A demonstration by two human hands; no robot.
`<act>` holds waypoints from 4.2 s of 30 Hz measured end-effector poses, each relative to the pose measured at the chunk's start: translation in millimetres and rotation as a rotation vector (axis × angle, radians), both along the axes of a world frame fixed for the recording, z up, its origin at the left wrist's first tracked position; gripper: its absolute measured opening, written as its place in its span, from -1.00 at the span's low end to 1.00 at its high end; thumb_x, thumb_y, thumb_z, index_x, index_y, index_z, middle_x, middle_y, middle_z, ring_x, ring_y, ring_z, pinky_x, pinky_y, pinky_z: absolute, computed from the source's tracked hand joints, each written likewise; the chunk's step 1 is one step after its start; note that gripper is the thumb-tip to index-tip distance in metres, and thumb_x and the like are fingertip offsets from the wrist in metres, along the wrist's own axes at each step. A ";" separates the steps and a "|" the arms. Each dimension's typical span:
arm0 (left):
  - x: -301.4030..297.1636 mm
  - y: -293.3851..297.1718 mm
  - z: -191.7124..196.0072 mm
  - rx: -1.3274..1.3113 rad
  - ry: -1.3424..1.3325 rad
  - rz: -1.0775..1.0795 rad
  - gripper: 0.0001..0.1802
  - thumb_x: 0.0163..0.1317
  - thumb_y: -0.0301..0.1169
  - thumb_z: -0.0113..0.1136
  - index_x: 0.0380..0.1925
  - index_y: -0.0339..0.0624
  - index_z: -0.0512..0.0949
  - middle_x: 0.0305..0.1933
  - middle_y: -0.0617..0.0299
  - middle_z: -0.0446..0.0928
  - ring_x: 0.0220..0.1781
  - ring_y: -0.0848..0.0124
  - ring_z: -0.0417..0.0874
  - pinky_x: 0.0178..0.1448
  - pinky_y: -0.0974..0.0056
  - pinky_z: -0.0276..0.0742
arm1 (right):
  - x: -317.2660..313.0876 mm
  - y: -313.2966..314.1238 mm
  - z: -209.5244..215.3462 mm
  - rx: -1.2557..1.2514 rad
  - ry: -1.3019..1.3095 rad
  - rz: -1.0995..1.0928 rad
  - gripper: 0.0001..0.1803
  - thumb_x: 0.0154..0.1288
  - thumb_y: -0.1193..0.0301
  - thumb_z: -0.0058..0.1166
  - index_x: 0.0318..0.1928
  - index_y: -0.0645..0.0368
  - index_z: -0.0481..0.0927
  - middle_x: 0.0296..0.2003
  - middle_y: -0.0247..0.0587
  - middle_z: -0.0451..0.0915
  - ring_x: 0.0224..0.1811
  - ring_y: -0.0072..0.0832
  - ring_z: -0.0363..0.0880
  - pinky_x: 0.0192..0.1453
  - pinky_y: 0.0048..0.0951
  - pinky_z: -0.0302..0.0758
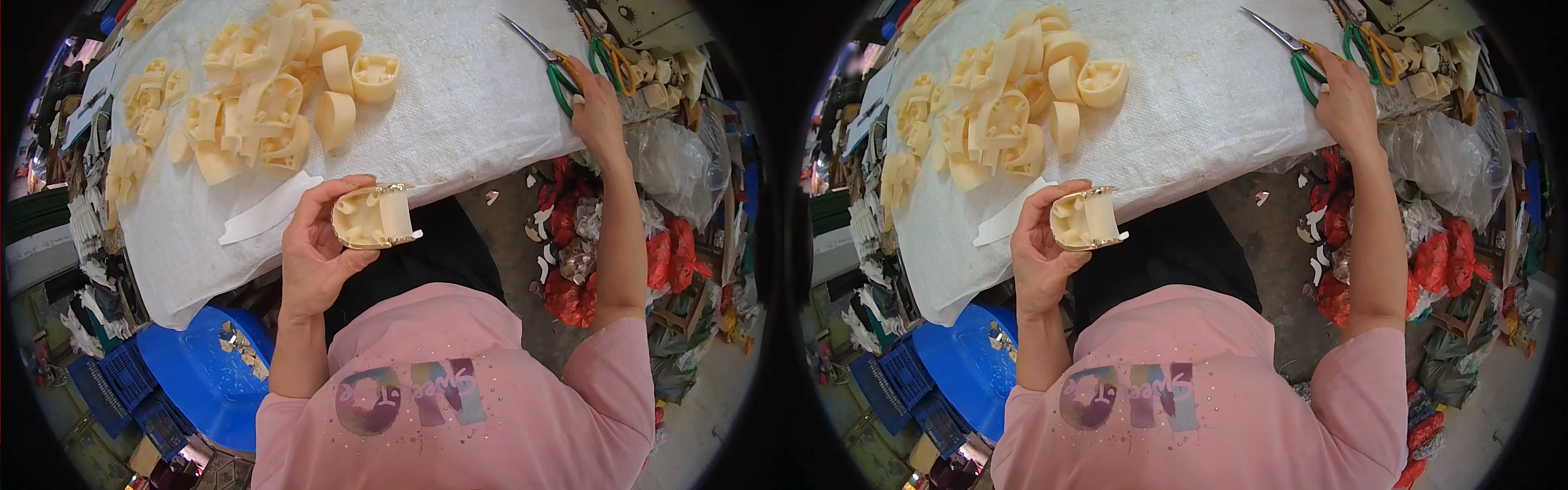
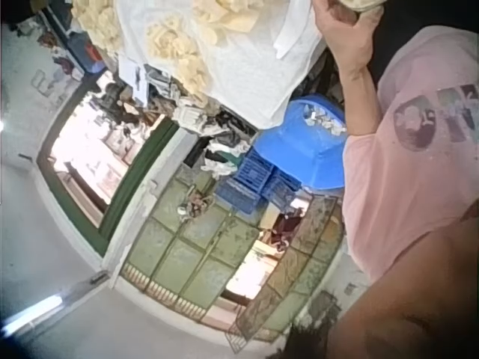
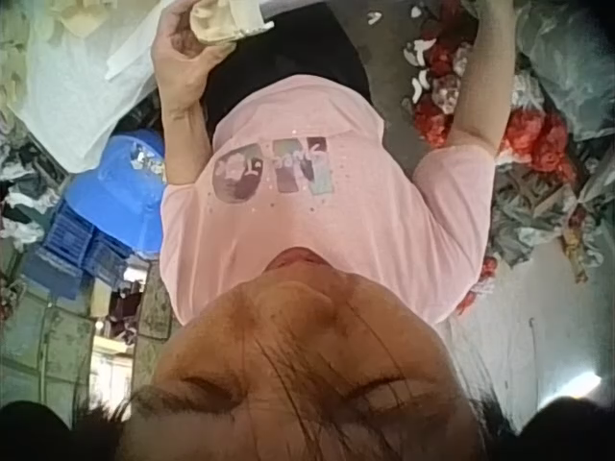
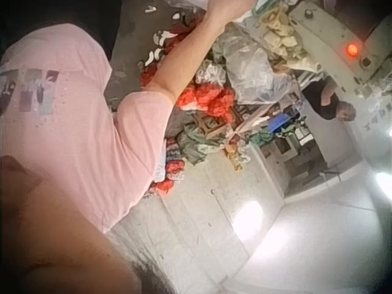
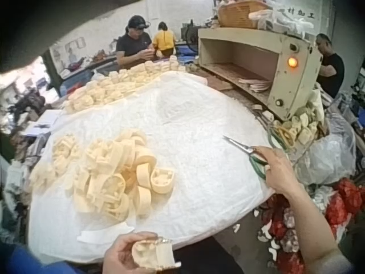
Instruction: Trimming foam shoe components with scissors and applying adhesive strips to assemble them.
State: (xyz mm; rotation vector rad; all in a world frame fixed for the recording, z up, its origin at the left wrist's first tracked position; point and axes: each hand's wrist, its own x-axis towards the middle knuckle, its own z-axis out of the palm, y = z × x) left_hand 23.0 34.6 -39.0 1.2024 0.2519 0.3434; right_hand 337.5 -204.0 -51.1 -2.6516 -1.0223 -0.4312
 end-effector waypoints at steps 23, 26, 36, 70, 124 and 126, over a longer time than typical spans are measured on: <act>-11.5 15.5 16.5 0.147 0.119 -0.069 -0.24 -0.09 -0.24 0.49 0.08 -0.35 0.38 0.04 0.15 0.44 0.09 0.38 0.49 0.19 0.31 0.39 | -134.5 22.7 90.5 -0.327 0.440 0.783 -0.29 -0.21 0.10 0.37 0.02 0.09 0.49 -0.47 -0.28 0.39 -0.48 -0.35 0.41 -0.34 -0.32 0.31; -11.3 15.1 14.9 0.162 0.118 -0.084 -0.26 -0.09 -0.25 0.49 0.08 -0.35 0.39 0.04 0.15 0.44 0.09 0.38 0.48 0.18 0.32 0.38 | -134.4 25.2 95.6 -0.375 0.400 0.798 -0.36 -0.16 0.14 0.33 0.00 0.07 0.49 -0.48 -0.31 0.39 -0.50 -0.38 0.43 -0.36 -0.34 0.34; -11.1 15.7 14.4 0.235 0.131 -0.099 -0.28 -0.08 -0.27 0.48 0.07 -0.33 0.40 0.02 0.16 0.44 0.10 0.38 0.46 0.20 0.30 0.35 | -130.8 28.5 101.4 -0.368 0.273 0.880 -0.46 -0.15 0.29 0.31 -0.06 0.06 0.50 -0.49 -0.35 0.42 -0.49 -0.43 0.48 -0.27 -0.37 0.38; 26.5 -17.8 -1.9 1.171 0.121 0.219 -0.35 -0.25 -0.54 0.44 -0.04 -0.23 0.43 -0.01 0.02 0.49 0.02 0.14 0.46 0.12 0.18 0.37 | -129.1 9.2 37.5 0.963 1.529 0.324 -0.22 0.16 0.37 0.03 0.39 0.17 0.08 -0.12 -0.30 0.38 -0.13 -0.55 0.34 0.09 -0.54 0.29; 41.7 -15.7 -5.8 1.111 0.416 0.173 -0.43 -0.27 -0.53 0.42 -0.11 -0.25 0.50 -0.32 0.22 0.40 -0.31 0.37 0.48 -0.17 0.35 0.43 | -140.7 76.3 6.3 1.284 1.435 0.566 -0.48 0.23 0.52 -0.19 0.23 0.30 0.20 -0.38 -0.30 0.39 -0.41 -0.63 0.30 -0.32 -0.57 0.31; 41.2 -15.7 -4.5 1.119 0.427 0.169 -0.42 -0.27 -0.54 0.42 -0.11 -0.25 0.50 -0.31 0.22 0.39 -0.29 0.37 0.49 -0.15 0.35 0.44 | -139.1 83.0 15.2 1.503 1.442 0.548 -0.49 0.24 0.52 -0.18 0.23 0.30 0.20 -0.37 -0.27 0.40 -0.40 -0.61 0.34 -0.29 -0.54 0.35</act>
